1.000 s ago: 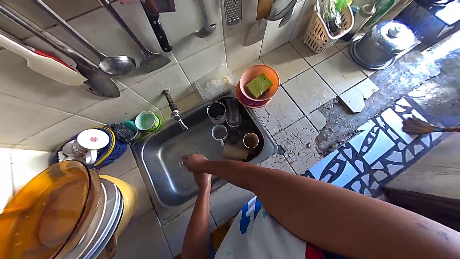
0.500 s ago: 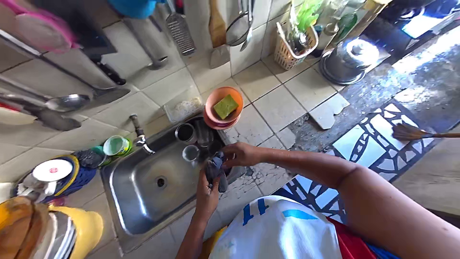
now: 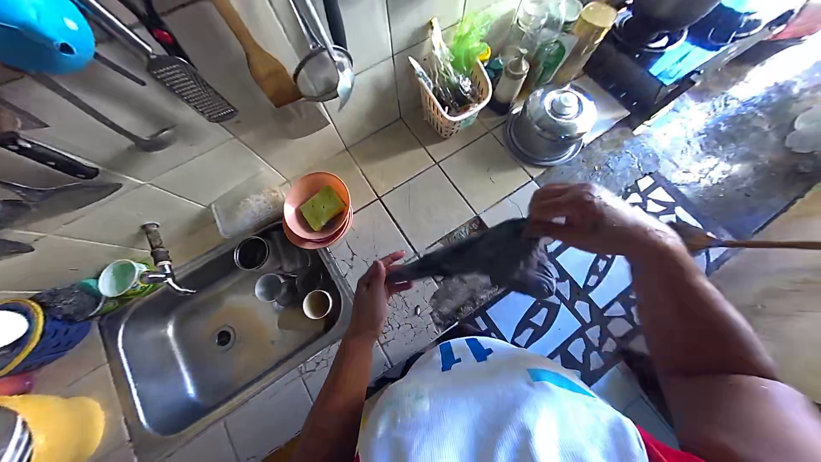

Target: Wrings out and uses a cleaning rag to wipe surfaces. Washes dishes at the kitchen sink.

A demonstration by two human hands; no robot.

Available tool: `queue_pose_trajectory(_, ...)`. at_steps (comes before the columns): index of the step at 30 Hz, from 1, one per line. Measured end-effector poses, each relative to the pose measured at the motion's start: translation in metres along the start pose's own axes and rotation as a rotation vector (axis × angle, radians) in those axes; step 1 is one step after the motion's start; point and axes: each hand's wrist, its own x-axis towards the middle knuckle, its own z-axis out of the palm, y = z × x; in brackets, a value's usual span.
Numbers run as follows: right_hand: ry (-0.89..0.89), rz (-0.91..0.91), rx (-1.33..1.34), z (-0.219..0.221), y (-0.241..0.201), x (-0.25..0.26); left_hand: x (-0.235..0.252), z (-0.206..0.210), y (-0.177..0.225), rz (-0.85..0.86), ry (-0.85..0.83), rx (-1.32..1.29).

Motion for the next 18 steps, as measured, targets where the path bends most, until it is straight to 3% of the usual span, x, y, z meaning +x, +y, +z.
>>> queue_pose_trajectory(2,-0.036,0.065,-0.072,-0.018,-0.013,-0.036,0.006,0.003,-0.007,-0.166,-0.253,0.061)
queue_pose_trajectory(4,0.078,0.113,0.233,-0.030,-0.019,-0.076,0.015,0.013,-0.015,-0.271,-0.559,0.064)
queue_pose_trajectory(6,0.287,0.335,0.397,-0.035,-0.009,-0.118,0.022,0.030,-0.027,-0.360,-0.660,0.102)
queue_pose_trajectory(8,0.464,0.544,0.221,-0.041,-0.006,-0.150,0.034,0.046,-0.032,-0.418,-0.550,0.207)
queue_pose_trajectory(11,0.593,0.374,0.292,-0.074,0.035,-0.209,0.063,0.071,-0.031,-0.427,-0.362,0.220)
queue_pose_trajectory(13,0.731,0.596,0.068,-0.087,0.056,-0.231,0.090,0.097,-0.031,-0.417,-0.273,0.159)
queue_pose_trajectory(15,0.715,0.856,-0.212,-0.104,0.073,-0.242,0.130,0.138,-0.032,-0.390,-0.211,0.089)
queue_pose_trajectory(18,0.728,0.750,-0.338,-0.139,0.118,-0.277,0.199,0.220,-0.038,-0.432,-0.116,0.004)
